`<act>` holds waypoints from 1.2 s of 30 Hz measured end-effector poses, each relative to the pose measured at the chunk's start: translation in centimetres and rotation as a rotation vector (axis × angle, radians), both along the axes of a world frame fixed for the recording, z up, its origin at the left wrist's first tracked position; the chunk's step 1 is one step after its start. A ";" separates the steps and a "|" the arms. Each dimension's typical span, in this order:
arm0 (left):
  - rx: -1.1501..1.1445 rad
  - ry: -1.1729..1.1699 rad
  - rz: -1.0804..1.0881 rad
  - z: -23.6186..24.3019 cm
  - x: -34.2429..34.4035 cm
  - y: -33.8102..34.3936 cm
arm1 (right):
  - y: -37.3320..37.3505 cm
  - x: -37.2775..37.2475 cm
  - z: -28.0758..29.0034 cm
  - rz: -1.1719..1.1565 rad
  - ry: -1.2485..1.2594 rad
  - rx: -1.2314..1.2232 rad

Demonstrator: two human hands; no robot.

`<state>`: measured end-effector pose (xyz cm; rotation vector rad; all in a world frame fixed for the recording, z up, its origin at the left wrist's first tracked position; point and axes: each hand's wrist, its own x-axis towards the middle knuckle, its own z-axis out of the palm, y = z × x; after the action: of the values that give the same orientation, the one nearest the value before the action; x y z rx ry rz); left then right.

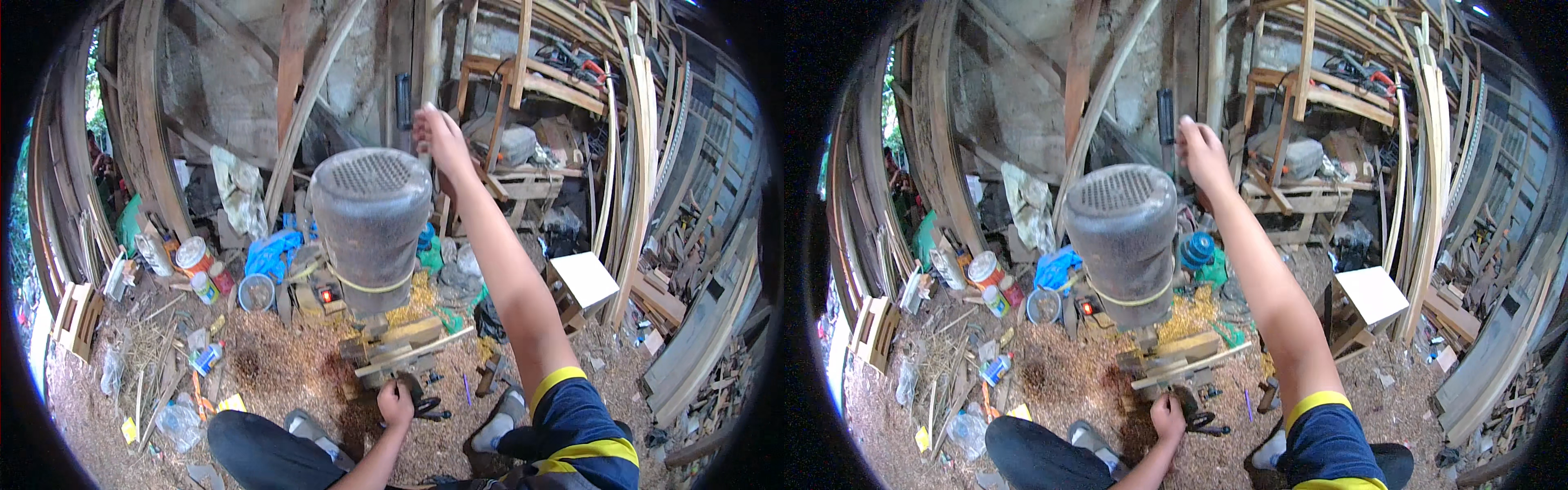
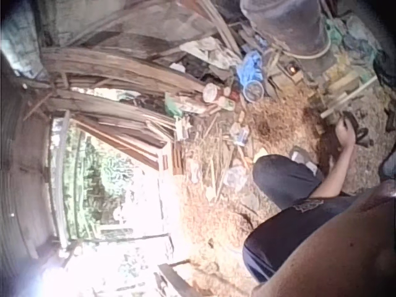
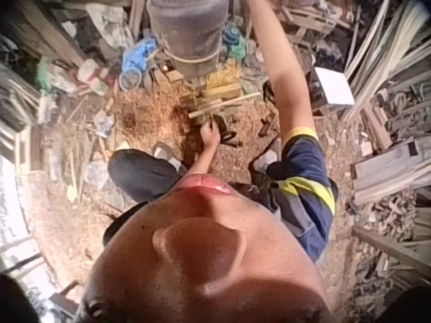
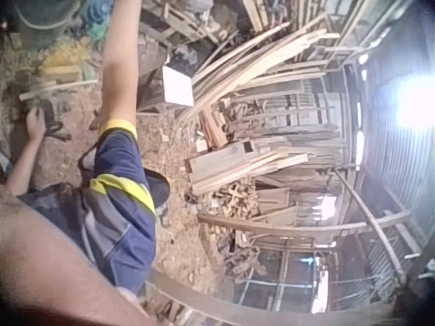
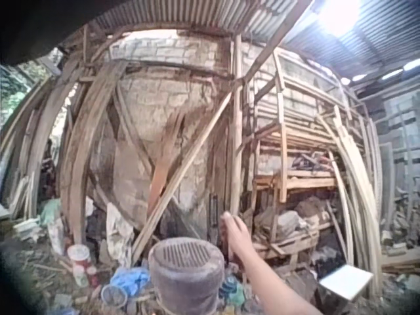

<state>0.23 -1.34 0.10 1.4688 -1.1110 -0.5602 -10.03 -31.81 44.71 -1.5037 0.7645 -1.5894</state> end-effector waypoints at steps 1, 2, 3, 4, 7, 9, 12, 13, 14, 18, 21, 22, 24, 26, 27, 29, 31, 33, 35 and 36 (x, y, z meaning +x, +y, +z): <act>0.081 0.038 -0.052 1.7 0.5 0.5 | -0.9 1.4 1.8 -0.084 -0.011 -0.023; 0.105 0.121 -0.076 0.6 1.1 0.5 | -1.1 3.7 3.9 -0.154 -0.027 -0.047; 0.121 0.162 -0.077 -0.4 1.6 0.5 | -0.9 5.4 5.8 -0.165 -0.033 -0.022; 0.141 0.207 -0.096 -0.4 1.5 0.5 | -2.3 5.7 7.1 -0.161 -0.033 0.039; 0.018 0.247 -0.108 1.0 0.3 0.9 | -6.2 4.2 9.0 -0.158 -0.020 0.061; 0.041 0.281 -0.101 -2.4 0.2 0.4 | -5.6 4.7 8.9 0.263 -0.035 0.329; 0.129 0.265 -0.125 0.7 0.3 1.2 | -0.9 3.0 8.6 0.430 -0.065 0.206; 0.151 0.288 -0.135 1.1 0.5 1.1 | 1.4 1.9 8.6 0.485 -0.060 0.088; 0.183 0.316 -0.135 0.3 0.7 1.2 | 4.0 1.4 8.1 0.548 -0.057 -0.017; 0.192 0.138 0.002 -1.1 0.4 0.5 | 11.9 -0.2 4.2 0.496 -0.201 -0.238; 0.164 0.188 -0.070 0.5 0.8 0.0 | 15.8 -2.2 0.9 0.470 -0.189 -0.379; 0.079 0.205 -0.126 -0.3 1.4 -0.1 | 17.0 -2.6 -0.4 0.515 -0.171 -0.436; 0.112 0.258 -0.145 0.0 0.2 -0.7 | 21.8 -3.4 -3.8 0.442 -0.314 -0.439; 0.042 0.220 -0.084 0.4 0.9 -0.5 | 24.2 -3.6 -9.4 0.413 -0.245 -0.656; 0.054 0.231 -0.068 0.2 0.8 -0.2 | 26.1 -4.5 -12.2 0.397 -0.168 -0.631; 0.092 0.184 -0.006 -0.3 1.0 -0.2 | 28.9 -5.9 -15.8 0.466 0.010 -0.569; 0.113 0.229 -0.035 0.3 1.2 0.3 | 30.1 -6.8 -16.1 0.549 0.119 -0.517; 0.089 0.263 -0.083 0.2 1.1 0.4 | 31.2 -7.2 -14.7 0.651 0.157 0.003; 0.100 0.286 -0.076 -0.8 1.2 0.6 | 32.6 -6.3 -11.7 0.569 0.334 0.434; 0.101 0.295 -0.065 -1.1 1.1 0.3 | 32.4 -5.0 -9.7 0.481 0.546 0.622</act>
<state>1.37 -1.05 -1.00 1.3854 -0.9103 -0.8598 -15.00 0.59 35.03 -1.4908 0.9825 -0.5067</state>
